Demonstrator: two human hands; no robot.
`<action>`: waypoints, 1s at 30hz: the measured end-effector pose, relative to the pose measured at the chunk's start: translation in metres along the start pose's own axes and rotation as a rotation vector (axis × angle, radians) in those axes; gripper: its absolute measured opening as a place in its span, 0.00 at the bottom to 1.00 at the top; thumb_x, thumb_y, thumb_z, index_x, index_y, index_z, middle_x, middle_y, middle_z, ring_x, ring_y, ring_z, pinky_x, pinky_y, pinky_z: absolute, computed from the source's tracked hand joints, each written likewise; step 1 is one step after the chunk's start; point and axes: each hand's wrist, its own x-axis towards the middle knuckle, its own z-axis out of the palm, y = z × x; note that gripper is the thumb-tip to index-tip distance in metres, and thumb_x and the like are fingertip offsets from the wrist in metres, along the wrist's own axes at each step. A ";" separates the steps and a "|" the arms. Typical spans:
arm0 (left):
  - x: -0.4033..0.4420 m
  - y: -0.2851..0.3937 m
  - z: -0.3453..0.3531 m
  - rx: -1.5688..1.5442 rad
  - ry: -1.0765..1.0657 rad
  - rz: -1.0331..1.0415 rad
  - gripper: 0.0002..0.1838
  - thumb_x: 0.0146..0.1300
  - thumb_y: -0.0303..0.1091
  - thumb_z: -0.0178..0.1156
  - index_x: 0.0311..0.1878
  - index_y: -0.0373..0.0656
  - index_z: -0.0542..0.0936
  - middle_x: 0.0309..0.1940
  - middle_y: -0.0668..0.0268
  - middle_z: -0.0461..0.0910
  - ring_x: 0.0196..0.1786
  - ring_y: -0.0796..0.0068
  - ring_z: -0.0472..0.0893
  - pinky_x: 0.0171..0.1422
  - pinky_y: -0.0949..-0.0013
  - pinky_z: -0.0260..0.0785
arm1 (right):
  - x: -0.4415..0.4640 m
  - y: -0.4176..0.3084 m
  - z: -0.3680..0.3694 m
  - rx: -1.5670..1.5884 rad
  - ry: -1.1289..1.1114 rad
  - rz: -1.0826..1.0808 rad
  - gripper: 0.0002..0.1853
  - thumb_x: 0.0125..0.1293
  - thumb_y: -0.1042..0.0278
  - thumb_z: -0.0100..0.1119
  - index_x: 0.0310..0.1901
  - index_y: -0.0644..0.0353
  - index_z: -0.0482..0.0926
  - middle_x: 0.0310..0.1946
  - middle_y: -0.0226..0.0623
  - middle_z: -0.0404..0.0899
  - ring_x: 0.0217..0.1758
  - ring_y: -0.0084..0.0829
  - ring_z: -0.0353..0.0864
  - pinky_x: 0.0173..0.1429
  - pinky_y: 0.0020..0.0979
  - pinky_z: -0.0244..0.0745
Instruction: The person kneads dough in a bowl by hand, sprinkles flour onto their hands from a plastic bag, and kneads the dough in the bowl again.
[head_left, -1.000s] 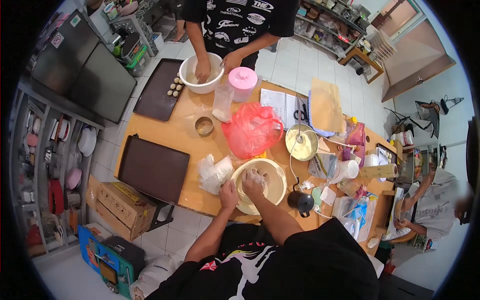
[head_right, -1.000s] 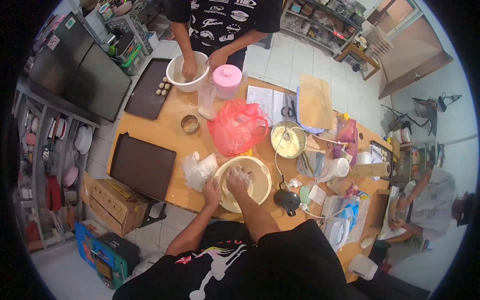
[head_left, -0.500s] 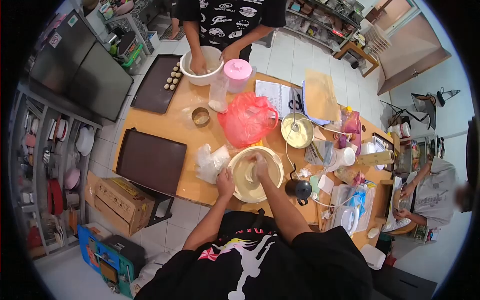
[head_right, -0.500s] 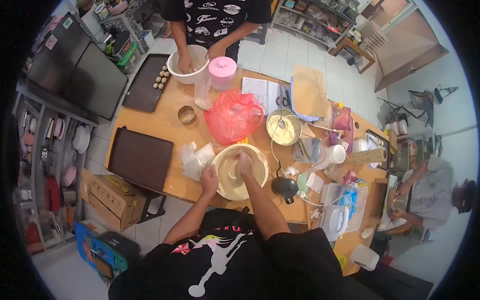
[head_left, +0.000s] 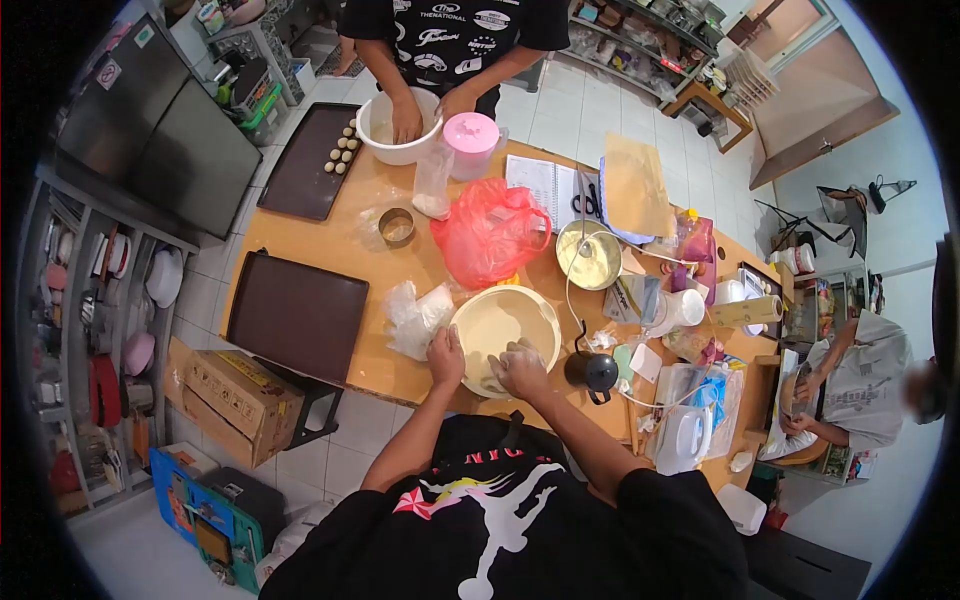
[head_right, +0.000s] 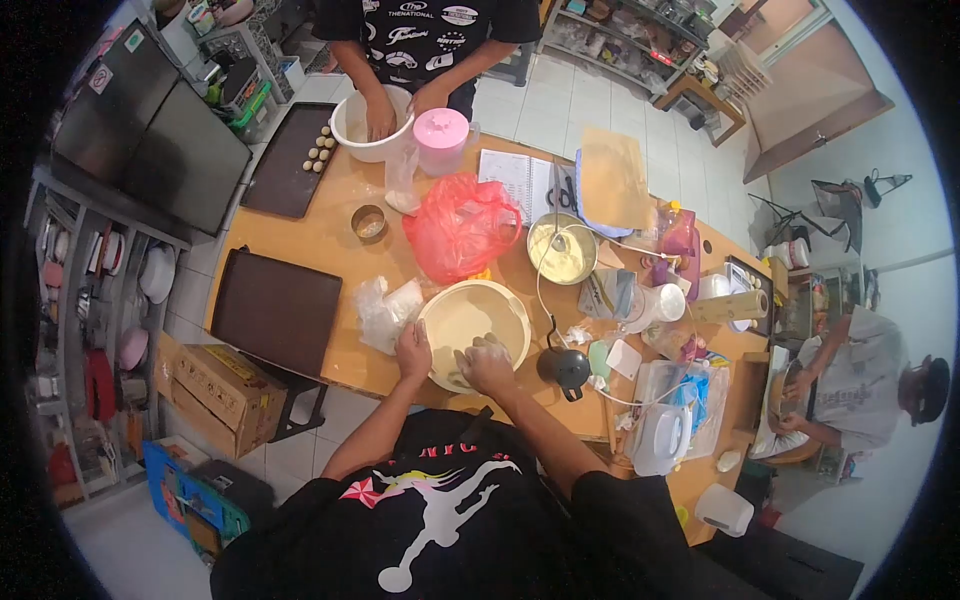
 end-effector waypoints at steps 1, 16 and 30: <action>0.000 0.001 0.000 -0.010 0.004 0.000 0.18 0.72 0.42 0.48 0.31 0.36 0.73 0.27 0.44 0.75 0.35 0.37 0.74 0.41 0.43 0.63 | -0.006 0.003 0.009 0.028 0.067 -0.012 0.17 0.65 0.56 0.55 0.28 0.62 0.81 0.39 0.51 0.81 0.43 0.52 0.79 0.51 0.48 0.72; 0.000 0.003 -0.004 0.026 -0.015 0.071 0.16 0.71 0.39 0.49 0.30 0.37 0.70 0.26 0.44 0.75 0.33 0.36 0.74 0.38 0.42 0.62 | 0.039 -0.009 0.074 -0.169 0.228 0.313 0.16 0.63 0.50 0.53 0.37 0.55 0.79 0.39 0.43 0.79 0.48 0.43 0.76 0.50 0.51 0.69; -0.008 -0.003 -0.002 0.102 -0.026 -0.012 0.16 0.73 0.42 0.45 0.37 0.38 0.73 0.33 0.46 0.77 0.41 0.40 0.75 0.46 0.45 0.63 | 0.096 0.016 0.074 -0.012 0.022 0.530 0.19 0.69 0.49 0.47 0.44 0.57 0.79 0.41 0.48 0.82 0.46 0.49 0.82 0.52 0.51 0.72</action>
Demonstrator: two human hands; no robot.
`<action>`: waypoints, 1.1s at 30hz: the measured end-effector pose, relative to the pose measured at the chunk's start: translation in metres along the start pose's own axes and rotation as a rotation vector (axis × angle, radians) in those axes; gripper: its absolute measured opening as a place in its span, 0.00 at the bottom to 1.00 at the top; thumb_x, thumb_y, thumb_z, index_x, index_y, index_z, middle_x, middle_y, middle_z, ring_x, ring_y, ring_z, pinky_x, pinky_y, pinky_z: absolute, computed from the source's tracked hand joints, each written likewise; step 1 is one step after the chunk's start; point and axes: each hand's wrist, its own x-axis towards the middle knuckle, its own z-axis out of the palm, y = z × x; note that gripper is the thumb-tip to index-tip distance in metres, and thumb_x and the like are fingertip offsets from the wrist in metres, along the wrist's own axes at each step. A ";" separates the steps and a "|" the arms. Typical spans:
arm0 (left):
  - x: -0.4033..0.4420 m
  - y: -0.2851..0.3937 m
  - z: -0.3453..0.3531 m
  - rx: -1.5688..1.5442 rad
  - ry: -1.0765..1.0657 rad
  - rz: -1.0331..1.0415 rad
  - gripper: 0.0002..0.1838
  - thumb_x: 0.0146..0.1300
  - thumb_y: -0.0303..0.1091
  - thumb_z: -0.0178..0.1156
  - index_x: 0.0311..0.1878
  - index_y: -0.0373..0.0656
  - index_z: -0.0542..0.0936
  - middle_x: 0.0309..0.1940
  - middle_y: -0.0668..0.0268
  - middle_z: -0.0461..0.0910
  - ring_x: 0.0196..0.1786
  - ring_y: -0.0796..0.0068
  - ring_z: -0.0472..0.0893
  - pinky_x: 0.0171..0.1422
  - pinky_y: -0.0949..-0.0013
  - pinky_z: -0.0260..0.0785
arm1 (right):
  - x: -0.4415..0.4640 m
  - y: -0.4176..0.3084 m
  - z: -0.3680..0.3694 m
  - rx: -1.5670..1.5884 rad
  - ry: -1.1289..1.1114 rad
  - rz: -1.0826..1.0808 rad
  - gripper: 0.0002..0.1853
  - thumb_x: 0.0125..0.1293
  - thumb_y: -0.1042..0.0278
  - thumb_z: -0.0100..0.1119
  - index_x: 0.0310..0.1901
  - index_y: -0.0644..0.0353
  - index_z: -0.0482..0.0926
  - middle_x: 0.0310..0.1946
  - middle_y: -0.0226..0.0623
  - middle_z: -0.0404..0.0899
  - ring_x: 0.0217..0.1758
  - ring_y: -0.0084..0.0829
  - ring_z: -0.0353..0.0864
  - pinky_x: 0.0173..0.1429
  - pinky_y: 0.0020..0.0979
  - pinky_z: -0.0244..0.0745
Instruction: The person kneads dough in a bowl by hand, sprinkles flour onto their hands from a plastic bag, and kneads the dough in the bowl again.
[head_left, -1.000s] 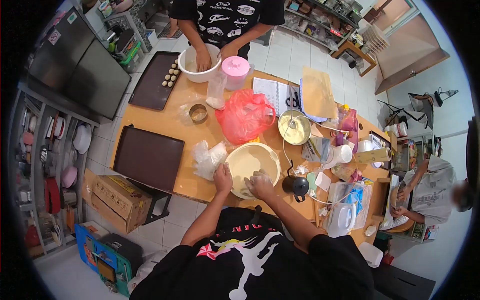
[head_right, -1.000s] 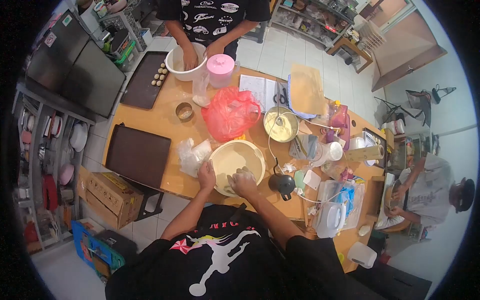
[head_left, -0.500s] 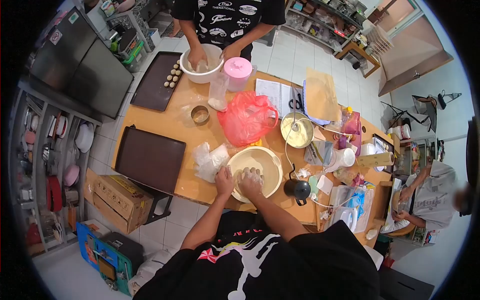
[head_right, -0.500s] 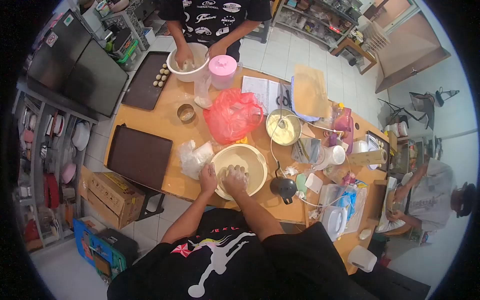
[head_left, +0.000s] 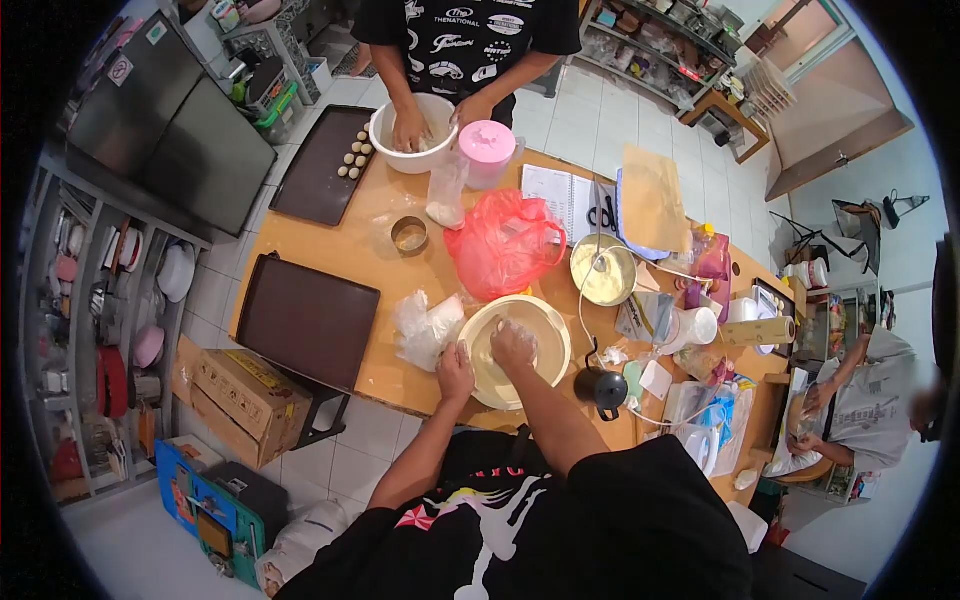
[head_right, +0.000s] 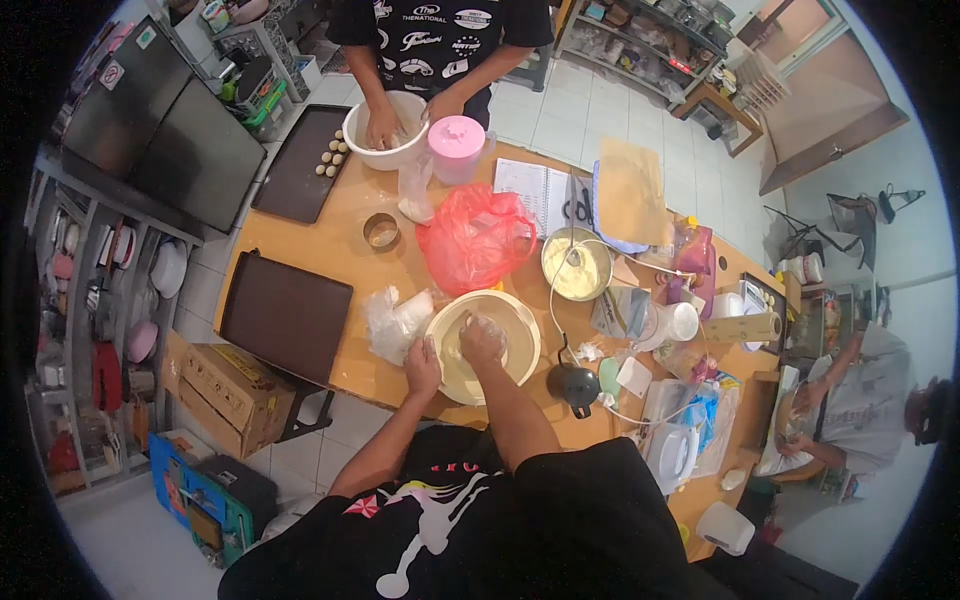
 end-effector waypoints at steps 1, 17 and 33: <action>0.000 0.001 -0.001 0.006 -0.014 -0.016 0.17 0.73 0.42 0.45 0.37 0.38 0.73 0.33 0.46 0.78 0.41 0.40 0.75 0.46 0.45 0.63 | 0.000 0.002 0.003 0.007 0.004 0.013 0.20 0.68 0.49 0.47 0.47 0.56 0.78 0.43 0.48 0.82 0.49 0.49 0.81 0.53 0.50 0.72; 0.007 0.001 0.001 -0.111 0.056 -0.015 0.18 0.72 0.42 0.48 0.34 0.36 0.74 0.29 0.43 0.77 0.37 0.37 0.76 0.42 0.44 0.65 | -0.029 0.054 -0.062 0.134 -0.204 -0.435 0.17 0.66 0.59 0.52 0.43 0.64 0.83 0.40 0.58 0.79 0.43 0.53 0.80 0.50 0.47 0.72; 0.009 0.005 0.000 -0.062 0.055 0.029 0.19 0.72 0.42 0.47 0.33 0.35 0.74 0.30 0.43 0.77 0.36 0.36 0.75 0.42 0.42 0.65 | -0.096 0.013 -0.028 0.033 0.541 -0.608 0.16 0.64 0.57 0.56 0.47 0.58 0.80 0.35 0.48 0.81 0.45 0.45 0.78 0.50 0.49 0.71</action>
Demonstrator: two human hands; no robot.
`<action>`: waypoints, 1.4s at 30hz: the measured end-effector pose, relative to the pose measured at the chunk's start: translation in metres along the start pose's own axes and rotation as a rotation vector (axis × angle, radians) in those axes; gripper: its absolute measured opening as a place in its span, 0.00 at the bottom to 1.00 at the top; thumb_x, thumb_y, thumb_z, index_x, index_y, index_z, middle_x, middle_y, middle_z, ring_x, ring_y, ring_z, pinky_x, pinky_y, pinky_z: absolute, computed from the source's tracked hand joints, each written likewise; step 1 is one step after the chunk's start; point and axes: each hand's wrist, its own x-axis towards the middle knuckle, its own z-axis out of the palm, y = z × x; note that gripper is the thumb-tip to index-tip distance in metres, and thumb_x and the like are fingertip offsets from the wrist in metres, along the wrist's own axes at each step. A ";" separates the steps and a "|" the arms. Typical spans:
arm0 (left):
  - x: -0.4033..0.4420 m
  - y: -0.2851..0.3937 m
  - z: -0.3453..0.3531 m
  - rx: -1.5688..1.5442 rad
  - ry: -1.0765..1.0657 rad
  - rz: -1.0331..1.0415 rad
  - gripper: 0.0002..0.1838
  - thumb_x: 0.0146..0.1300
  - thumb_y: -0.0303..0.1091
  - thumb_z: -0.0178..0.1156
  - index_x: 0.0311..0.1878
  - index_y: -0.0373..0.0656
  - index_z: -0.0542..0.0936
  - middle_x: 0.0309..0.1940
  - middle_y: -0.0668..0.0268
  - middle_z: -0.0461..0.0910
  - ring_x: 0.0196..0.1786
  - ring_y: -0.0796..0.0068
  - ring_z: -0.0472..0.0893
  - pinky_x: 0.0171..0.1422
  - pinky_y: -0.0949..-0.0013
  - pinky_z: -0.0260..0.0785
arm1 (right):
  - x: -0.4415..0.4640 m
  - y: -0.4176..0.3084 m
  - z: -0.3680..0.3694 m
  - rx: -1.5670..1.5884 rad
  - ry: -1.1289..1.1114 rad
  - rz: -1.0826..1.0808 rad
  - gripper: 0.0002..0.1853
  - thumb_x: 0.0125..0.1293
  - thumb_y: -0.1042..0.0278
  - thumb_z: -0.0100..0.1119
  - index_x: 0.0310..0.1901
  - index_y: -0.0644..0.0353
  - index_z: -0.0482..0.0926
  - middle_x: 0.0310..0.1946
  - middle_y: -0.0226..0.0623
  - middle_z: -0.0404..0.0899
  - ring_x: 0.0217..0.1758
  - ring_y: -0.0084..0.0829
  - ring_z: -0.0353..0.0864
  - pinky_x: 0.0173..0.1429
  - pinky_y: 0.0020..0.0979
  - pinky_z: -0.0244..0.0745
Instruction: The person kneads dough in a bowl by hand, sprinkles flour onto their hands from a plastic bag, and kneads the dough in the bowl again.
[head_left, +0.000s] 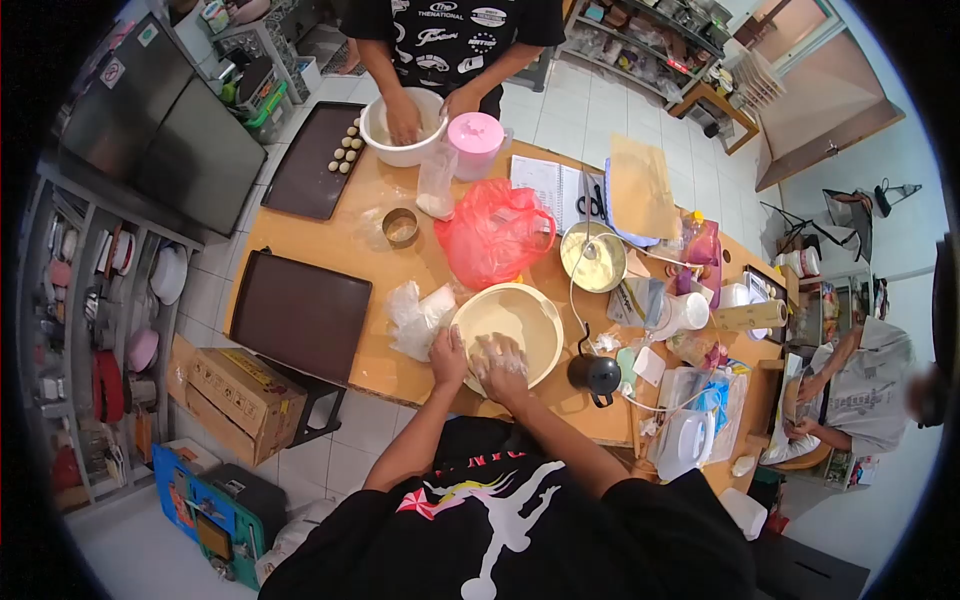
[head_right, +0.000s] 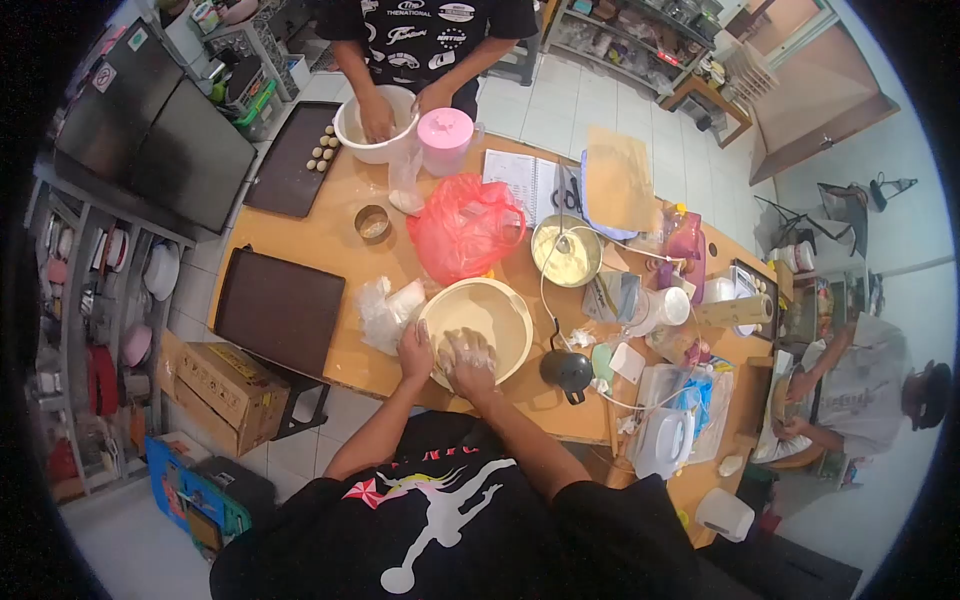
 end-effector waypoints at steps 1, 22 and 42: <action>0.002 0.001 0.000 0.003 -0.013 0.023 0.19 0.72 0.42 0.47 0.33 0.35 0.74 0.30 0.43 0.77 0.36 0.36 0.75 0.42 0.42 0.65 | -0.004 0.006 0.008 0.069 -0.146 0.053 0.16 0.64 0.56 0.56 0.46 0.58 0.80 0.36 0.47 0.81 0.45 0.46 0.78 0.50 0.50 0.71; 0.005 0.003 -0.009 0.026 -0.100 0.053 0.18 0.73 0.43 0.46 0.33 0.38 0.71 0.28 0.45 0.76 0.35 0.36 0.75 0.41 0.42 0.63 | 0.042 0.049 0.079 -0.177 -0.166 0.364 0.13 0.66 0.56 0.52 0.38 0.53 0.82 0.37 0.37 0.80 0.46 0.38 0.77 0.53 0.48 0.64; 0.004 -0.010 -0.008 0.006 -0.135 -0.022 0.17 0.72 0.41 0.45 0.39 0.36 0.75 0.34 0.44 0.78 0.39 0.37 0.76 0.43 0.43 0.66 | 0.065 0.041 0.022 0.040 0.179 0.238 0.12 0.65 0.57 0.53 0.33 0.58 0.74 0.33 0.44 0.75 0.42 0.46 0.72 0.47 0.47 0.60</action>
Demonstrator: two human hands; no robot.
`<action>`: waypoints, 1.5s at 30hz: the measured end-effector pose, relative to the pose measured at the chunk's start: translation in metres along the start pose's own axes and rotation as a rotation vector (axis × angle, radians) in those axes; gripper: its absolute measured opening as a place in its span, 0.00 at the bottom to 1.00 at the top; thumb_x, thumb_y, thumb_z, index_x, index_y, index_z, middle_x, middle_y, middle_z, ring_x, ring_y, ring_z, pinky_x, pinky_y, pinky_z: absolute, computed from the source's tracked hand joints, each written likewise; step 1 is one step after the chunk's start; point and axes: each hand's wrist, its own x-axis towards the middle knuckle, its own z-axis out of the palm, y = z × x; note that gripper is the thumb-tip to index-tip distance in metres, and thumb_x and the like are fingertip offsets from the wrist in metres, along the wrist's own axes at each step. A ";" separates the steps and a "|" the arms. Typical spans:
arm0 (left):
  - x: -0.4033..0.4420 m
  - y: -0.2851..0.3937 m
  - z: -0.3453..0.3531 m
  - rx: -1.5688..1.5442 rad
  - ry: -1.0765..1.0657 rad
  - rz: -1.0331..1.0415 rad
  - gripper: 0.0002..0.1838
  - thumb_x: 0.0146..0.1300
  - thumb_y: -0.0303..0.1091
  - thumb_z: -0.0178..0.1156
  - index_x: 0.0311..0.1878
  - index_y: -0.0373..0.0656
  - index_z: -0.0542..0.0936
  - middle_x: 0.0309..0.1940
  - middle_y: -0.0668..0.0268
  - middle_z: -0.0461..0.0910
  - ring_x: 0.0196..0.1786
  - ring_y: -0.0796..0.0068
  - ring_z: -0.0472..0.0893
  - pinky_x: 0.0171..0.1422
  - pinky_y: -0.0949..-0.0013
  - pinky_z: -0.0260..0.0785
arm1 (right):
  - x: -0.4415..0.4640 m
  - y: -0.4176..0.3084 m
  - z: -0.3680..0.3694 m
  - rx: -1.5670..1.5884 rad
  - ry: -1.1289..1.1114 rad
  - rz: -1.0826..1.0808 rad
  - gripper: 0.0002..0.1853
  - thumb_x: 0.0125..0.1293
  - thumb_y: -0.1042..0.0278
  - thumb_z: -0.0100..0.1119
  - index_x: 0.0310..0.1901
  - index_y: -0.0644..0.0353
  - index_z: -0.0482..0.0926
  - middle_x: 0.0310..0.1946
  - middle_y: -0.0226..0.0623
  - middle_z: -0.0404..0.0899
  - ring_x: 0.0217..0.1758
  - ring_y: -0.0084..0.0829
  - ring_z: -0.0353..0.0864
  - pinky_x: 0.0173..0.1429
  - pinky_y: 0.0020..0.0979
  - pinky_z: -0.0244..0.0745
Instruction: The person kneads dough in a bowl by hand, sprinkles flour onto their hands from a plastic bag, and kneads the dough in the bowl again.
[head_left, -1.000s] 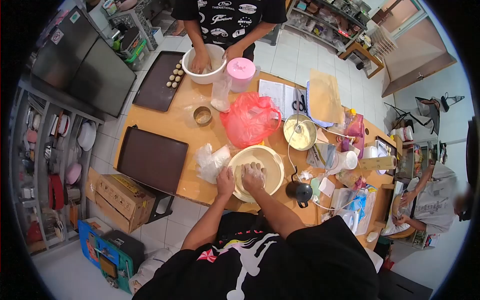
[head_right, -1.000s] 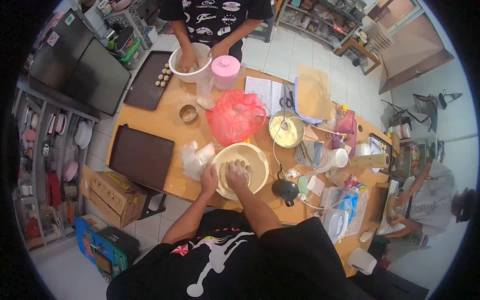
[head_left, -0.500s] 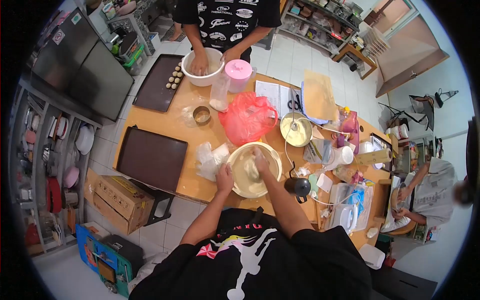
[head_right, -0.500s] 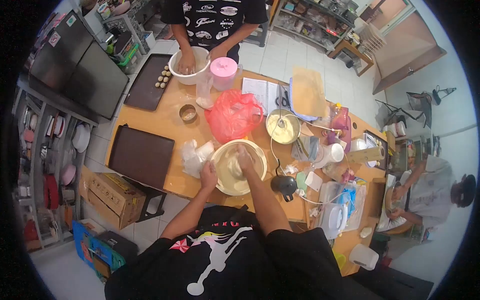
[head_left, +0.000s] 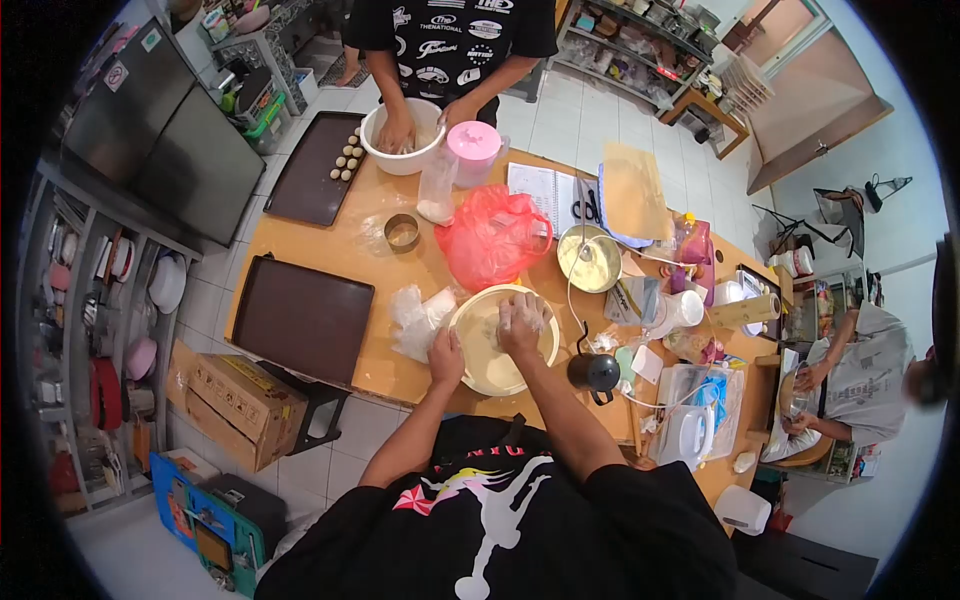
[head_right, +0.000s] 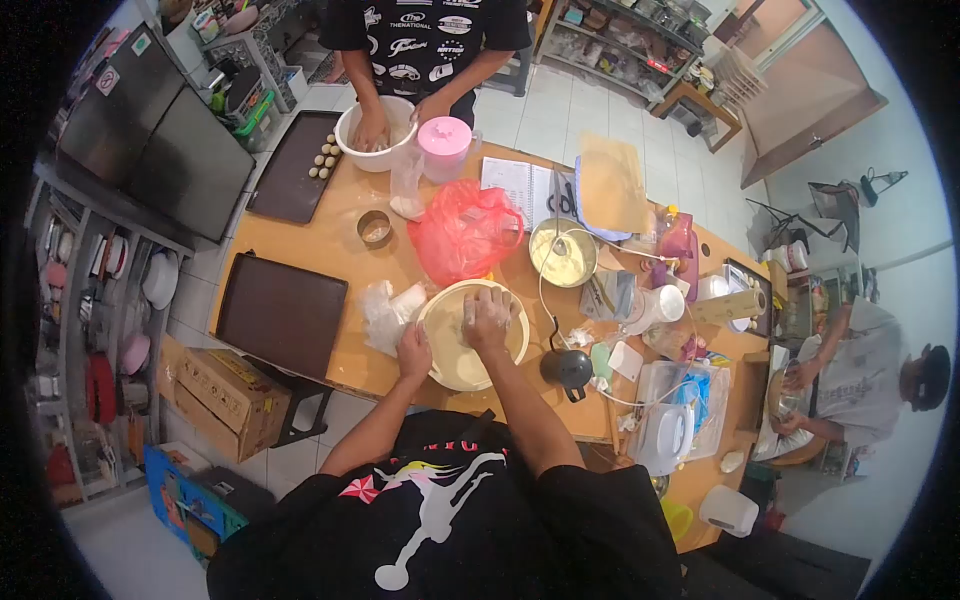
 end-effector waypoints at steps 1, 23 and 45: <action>0.001 -0.001 0.002 -0.004 0.005 0.005 0.17 0.72 0.41 0.45 0.40 0.36 0.75 0.35 0.43 0.78 0.39 0.37 0.76 0.44 0.43 0.66 | 0.006 -0.004 -0.002 -0.039 0.036 -0.049 0.11 0.64 0.57 0.55 0.33 0.57 0.74 0.34 0.43 0.74 0.42 0.45 0.71 0.48 0.46 0.59; -0.002 0.012 0.000 0.017 0.058 0.008 0.18 0.72 0.42 0.46 0.38 0.36 0.75 0.33 0.44 0.77 0.40 0.37 0.75 0.46 0.45 0.65 | -0.023 0.016 0.031 -0.098 -0.374 -0.038 0.20 0.64 0.50 0.56 0.26 0.60 0.80 0.32 0.47 0.81 0.37 0.47 0.79 0.41 0.47 0.75; 0.002 0.009 0.001 0.026 0.073 0.037 0.20 0.73 0.45 0.45 0.34 0.37 0.72 0.31 0.43 0.77 0.39 0.36 0.75 0.44 0.42 0.64 | -0.034 0.027 -0.030 0.262 -0.531 0.535 0.24 0.52 0.61 0.69 0.48 0.65 0.77 0.37 0.52 0.81 0.43 0.45 0.82 0.48 0.39 0.75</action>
